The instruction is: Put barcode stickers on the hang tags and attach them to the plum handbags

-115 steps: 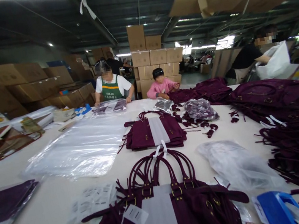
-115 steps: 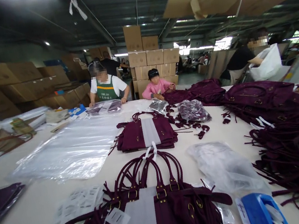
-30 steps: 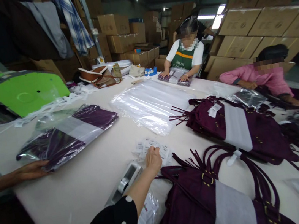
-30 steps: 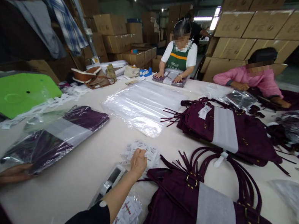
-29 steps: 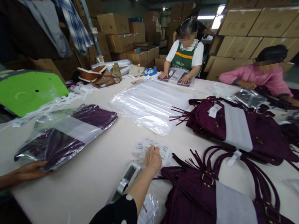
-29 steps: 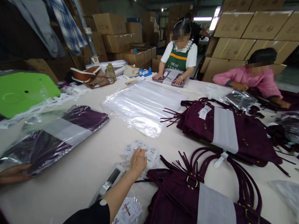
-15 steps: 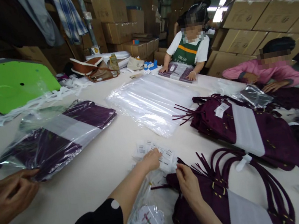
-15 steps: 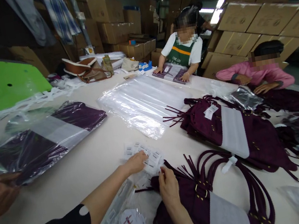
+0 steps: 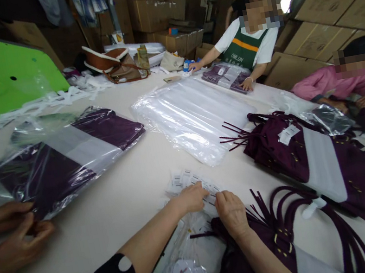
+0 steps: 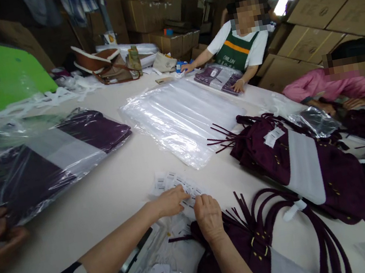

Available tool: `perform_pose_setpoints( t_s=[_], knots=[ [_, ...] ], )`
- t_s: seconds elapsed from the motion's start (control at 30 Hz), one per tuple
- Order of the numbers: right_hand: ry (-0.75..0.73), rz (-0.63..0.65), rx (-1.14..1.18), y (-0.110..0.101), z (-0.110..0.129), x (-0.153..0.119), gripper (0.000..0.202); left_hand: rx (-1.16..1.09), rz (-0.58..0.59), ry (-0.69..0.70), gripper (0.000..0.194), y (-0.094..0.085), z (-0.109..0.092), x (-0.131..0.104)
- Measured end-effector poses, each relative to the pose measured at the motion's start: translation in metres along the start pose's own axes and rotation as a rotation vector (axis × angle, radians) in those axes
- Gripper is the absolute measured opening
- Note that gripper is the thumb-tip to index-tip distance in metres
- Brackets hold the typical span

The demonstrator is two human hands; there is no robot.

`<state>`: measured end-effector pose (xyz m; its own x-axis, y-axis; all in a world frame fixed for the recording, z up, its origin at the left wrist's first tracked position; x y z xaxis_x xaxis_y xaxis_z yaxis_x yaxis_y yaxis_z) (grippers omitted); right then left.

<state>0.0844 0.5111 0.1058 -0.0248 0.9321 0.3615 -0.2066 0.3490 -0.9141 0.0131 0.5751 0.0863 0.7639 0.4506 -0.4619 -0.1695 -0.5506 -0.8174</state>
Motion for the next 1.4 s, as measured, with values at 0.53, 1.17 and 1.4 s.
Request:
perform_pose_setpoints(
  t_s=[0.53,1.17,1.4],
  knots=[
    [1.036,-0.042,1.26,0.019,0.0,-0.058,0.029,-0.13,-0.17,-0.037,0.025,-0.012,-0.018,-0.022],
    [1.187,-0.144,1.772,0.027,0.015,-0.042,0.037,-0.225,-0.272,-0.639,0.058,0.108,-0.028,-0.074],
    [1.235,-0.201,1.737,0.027,0.004,-0.032,0.036,-0.192,-0.295,-0.594,0.045,0.129,-0.023,-0.068]
  ],
)
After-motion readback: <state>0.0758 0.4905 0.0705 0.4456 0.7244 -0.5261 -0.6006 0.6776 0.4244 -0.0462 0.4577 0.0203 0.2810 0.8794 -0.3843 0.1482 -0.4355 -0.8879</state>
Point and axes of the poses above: each hand's wrist, its own x-axis towards the middle knuckle, its own y-axis out of the palm, z = x × y, the point moved 8 cm from there along x, towards the middle knuckle, and after that the axes turned 10 degrees about x, right-handed, at the moved point
